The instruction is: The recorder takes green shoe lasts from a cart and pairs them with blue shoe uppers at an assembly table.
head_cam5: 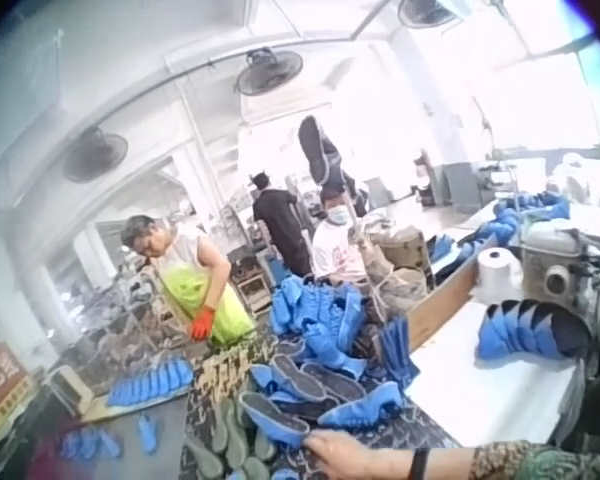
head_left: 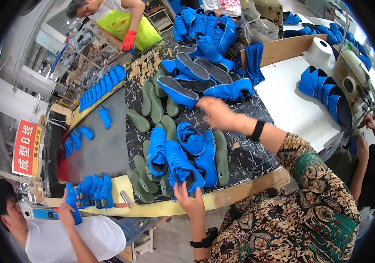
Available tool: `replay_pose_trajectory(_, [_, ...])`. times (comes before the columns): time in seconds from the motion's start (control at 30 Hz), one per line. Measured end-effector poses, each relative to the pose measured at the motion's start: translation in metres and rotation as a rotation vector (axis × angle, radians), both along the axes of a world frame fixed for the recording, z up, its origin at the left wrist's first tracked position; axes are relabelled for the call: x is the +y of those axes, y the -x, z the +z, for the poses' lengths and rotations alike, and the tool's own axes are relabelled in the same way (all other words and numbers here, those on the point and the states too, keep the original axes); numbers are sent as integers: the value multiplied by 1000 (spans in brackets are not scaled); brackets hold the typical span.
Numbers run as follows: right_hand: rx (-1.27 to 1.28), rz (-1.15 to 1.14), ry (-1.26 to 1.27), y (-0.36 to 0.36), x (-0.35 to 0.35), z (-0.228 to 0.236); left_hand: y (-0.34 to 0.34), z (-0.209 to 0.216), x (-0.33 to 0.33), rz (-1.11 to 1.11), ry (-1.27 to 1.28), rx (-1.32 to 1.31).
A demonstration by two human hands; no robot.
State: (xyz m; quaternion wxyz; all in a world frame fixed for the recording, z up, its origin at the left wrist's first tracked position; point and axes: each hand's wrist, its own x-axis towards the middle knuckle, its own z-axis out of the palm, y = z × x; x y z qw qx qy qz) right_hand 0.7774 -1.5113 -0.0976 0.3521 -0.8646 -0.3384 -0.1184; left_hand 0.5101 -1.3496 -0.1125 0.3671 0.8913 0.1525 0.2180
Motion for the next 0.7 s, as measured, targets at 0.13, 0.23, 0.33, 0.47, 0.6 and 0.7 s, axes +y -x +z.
replay_pose_trajectory(0.13, [-75, -396, 465, -65, -77, -42, 2, -12, 5, 4, -42, -71])
replay_pose_trajectory(0.23, [-194, -403, 654, -95, -110, -66, -1, 0, 11, 24, -120, -99])
replay_pose_trajectory(0.33, [65, -387, 784, -95, -131, -78, -2, -1, 15, 26, -128, -68])
replay_pose_trajectory(0.47, [114, -375, 727, -70, -136, -64, -5, 3, 15, 42, -118, -41])
replay_pose_trajectory(0.6, [658, -150, 261, -1, -150, -62, 2, -5, 15, 39, -140, -30])
replay_pose_trajectory(0.7, [1117, 119, 11, 84, -134, -80, 13, -9, 20, -15, -118, -16])
